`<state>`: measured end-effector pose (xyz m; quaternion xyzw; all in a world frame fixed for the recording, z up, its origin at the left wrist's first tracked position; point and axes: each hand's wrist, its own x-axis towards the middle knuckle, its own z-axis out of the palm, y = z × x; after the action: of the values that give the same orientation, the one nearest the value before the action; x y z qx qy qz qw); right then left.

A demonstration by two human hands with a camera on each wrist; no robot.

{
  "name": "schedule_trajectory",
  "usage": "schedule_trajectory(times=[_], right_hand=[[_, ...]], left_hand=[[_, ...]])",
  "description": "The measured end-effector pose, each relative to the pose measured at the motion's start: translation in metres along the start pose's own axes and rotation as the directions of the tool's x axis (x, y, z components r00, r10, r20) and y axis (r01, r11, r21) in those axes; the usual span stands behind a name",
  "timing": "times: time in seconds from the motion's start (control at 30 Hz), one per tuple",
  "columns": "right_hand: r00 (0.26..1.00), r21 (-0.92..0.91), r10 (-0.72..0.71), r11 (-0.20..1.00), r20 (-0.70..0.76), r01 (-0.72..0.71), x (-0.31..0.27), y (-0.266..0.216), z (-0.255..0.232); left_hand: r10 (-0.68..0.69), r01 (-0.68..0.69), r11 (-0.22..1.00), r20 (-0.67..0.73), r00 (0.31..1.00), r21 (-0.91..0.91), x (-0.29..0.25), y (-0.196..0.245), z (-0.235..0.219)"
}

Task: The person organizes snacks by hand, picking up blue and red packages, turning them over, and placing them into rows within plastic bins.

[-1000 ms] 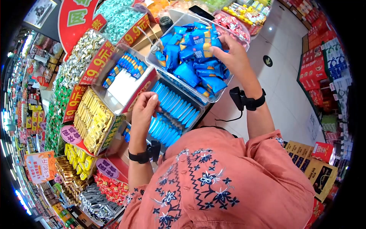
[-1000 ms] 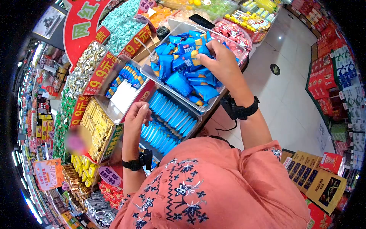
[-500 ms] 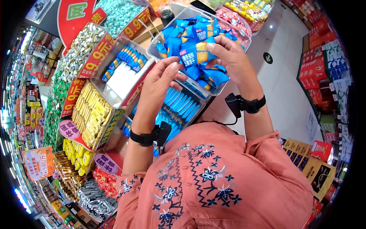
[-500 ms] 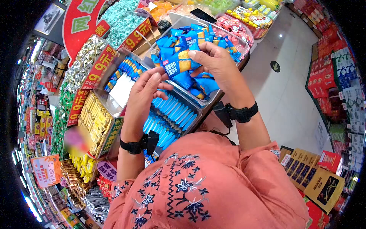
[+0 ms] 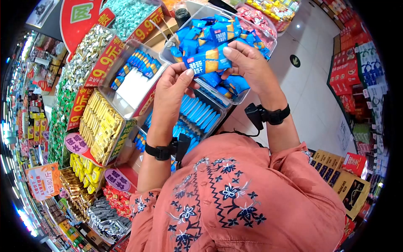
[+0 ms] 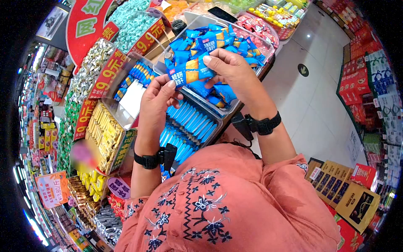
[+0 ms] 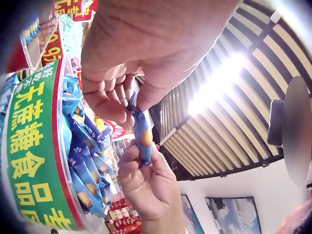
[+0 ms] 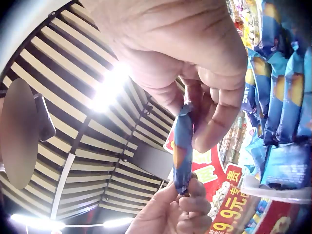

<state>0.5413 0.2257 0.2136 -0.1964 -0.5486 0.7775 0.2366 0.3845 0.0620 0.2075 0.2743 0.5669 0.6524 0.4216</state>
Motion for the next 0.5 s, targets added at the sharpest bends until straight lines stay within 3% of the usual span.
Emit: schedule_trajectory(times=[0.23, 0.5], right_hand=[[0.997, -0.076, 0.046, 0.996, -0.058, -0.05, 0.001, -0.001, 0.007], [0.997, -0.117, 0.073, 0.991, 0.034, -0.069, 0.005, 0.006, 0.016]], left_hand=[[0.004, -0.004, 1.0, -0.038, 0.999, -0.001, -0.001, -0.001, -0.006], [0.005, -0.007, 1.0, -0.104, 0.995, -0.023, -0.006, 0.003, -0.02]])
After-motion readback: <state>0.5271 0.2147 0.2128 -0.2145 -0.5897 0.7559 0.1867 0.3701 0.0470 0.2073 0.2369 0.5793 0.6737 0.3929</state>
